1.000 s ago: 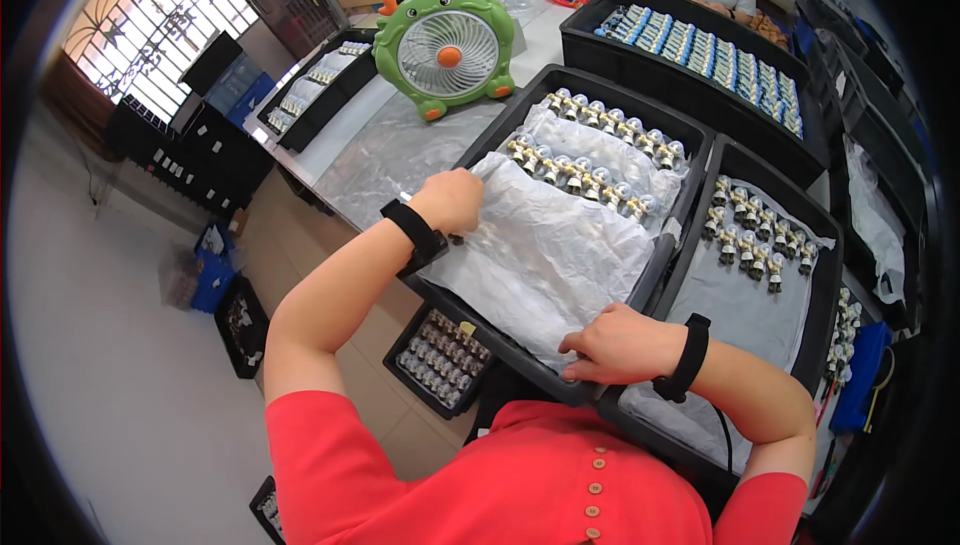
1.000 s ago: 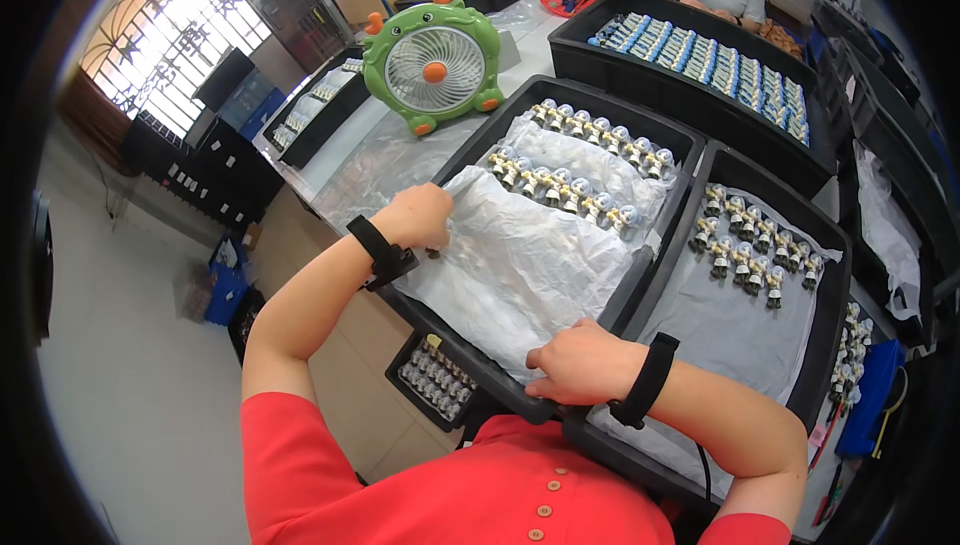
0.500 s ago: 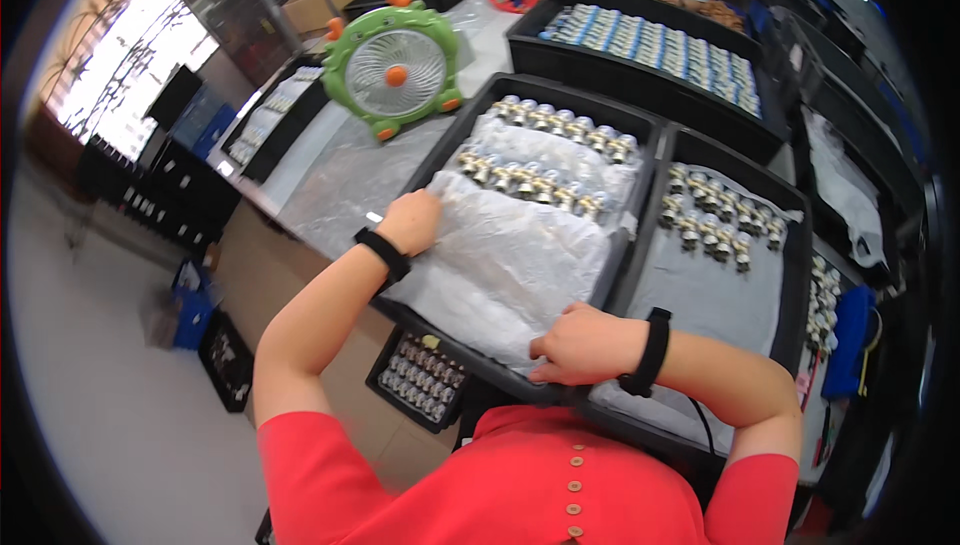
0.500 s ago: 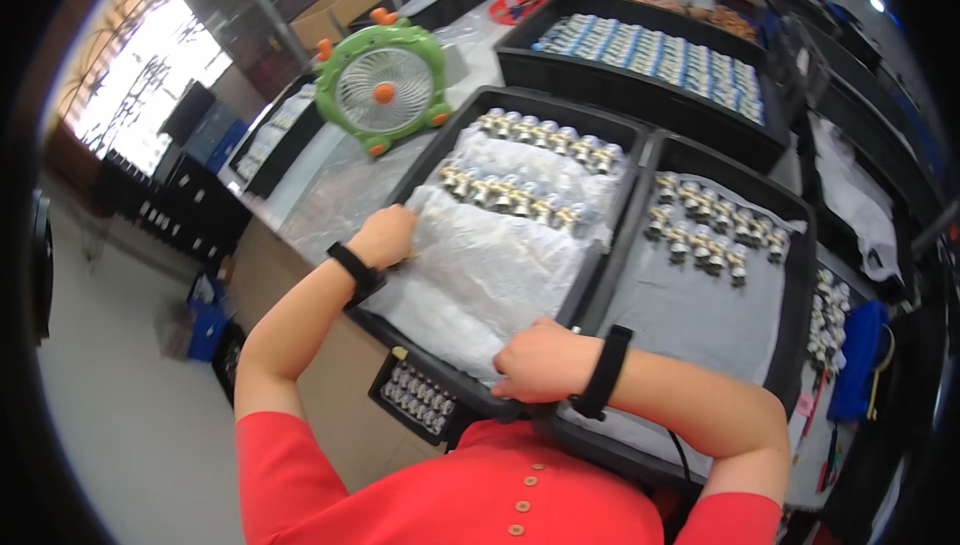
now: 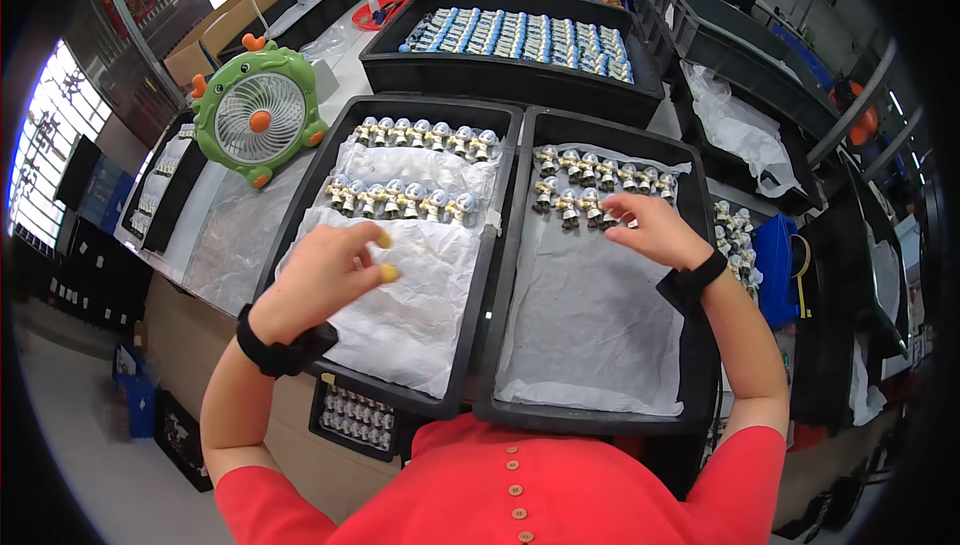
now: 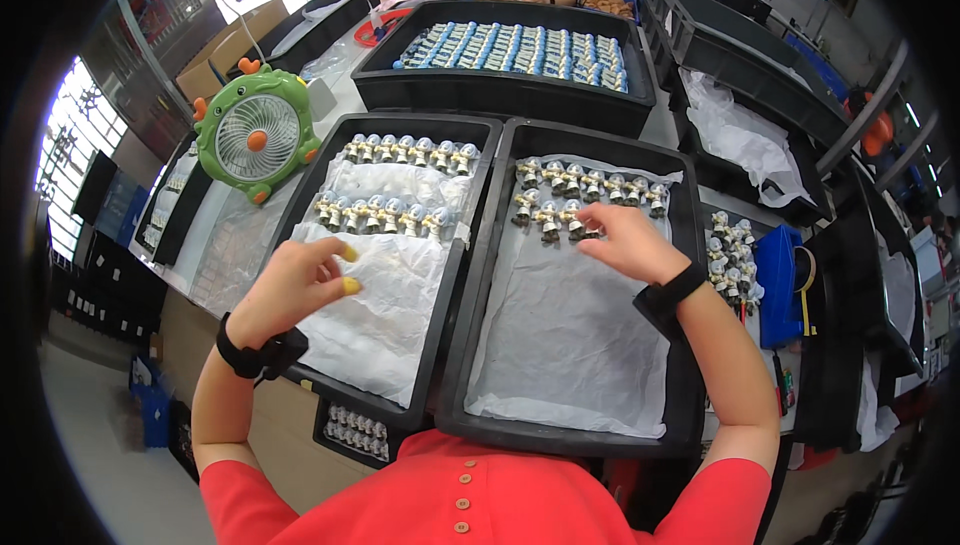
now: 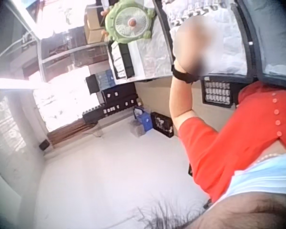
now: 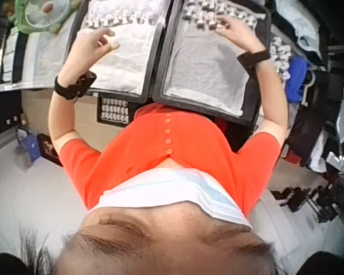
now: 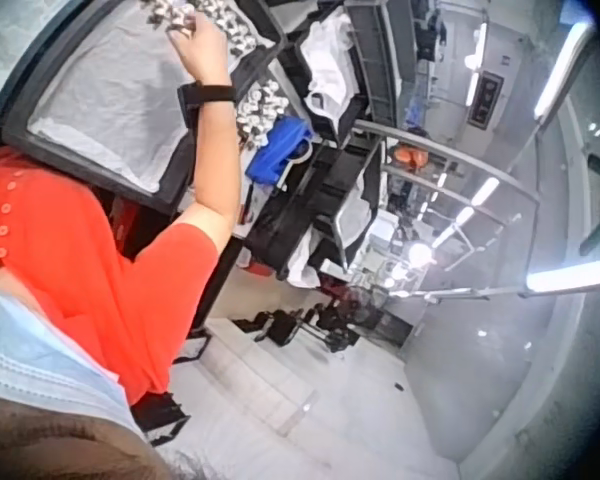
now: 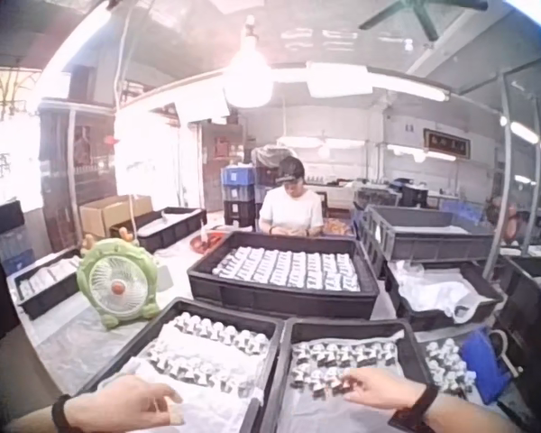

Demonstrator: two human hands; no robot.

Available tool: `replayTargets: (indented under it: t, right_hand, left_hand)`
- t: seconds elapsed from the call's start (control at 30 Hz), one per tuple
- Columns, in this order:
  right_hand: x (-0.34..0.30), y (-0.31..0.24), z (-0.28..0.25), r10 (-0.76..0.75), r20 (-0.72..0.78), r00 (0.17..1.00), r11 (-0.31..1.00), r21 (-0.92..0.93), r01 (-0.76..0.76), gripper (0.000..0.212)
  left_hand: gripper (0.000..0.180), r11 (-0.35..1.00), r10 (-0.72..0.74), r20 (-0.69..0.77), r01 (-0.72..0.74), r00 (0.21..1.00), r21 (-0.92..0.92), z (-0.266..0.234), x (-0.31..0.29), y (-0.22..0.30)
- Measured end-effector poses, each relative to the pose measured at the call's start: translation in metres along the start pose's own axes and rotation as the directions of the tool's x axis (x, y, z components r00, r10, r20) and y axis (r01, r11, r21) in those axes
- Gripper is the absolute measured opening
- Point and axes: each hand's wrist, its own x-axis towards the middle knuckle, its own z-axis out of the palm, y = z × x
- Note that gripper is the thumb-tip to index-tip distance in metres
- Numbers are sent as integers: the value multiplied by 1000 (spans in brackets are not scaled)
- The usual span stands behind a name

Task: The person assembles small decorative figures by hand, picking up individual units from a tray, attaching a small yellow cap to the top, and placing the finished item into a separate tray. The process is repeated continuously for multiple units.

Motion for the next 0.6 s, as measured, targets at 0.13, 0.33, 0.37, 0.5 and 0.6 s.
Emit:
replayTargets:
  t: [0.13,0.33,0.37,0.5,0.6]
  right_hand:
    - [17,57,16,174,-141,975,939,-274,-207,68]
    - [35,78,35,233,-101,967,909,-330,-253,54]
    - [30,78,31,196,-77,978,919,-334,-211,48]
    - [2,18,11,95,-190,977,995,57,-85,43]
    - [-23,-34,16,79,-141,987,870,493,1,41]
  left_hand:
    - [25,760,265,105,-141,958,-634,38,13,53]
    - [30,319,330,302,195,894,-928,93,41,87]
    - [31,287,317,330,242,889,-927,99,45,88]
    - [41,233,223,359,308,906,-922,114,51,78]
    - [48,136,174,291,270,941,-953,125,52,82]
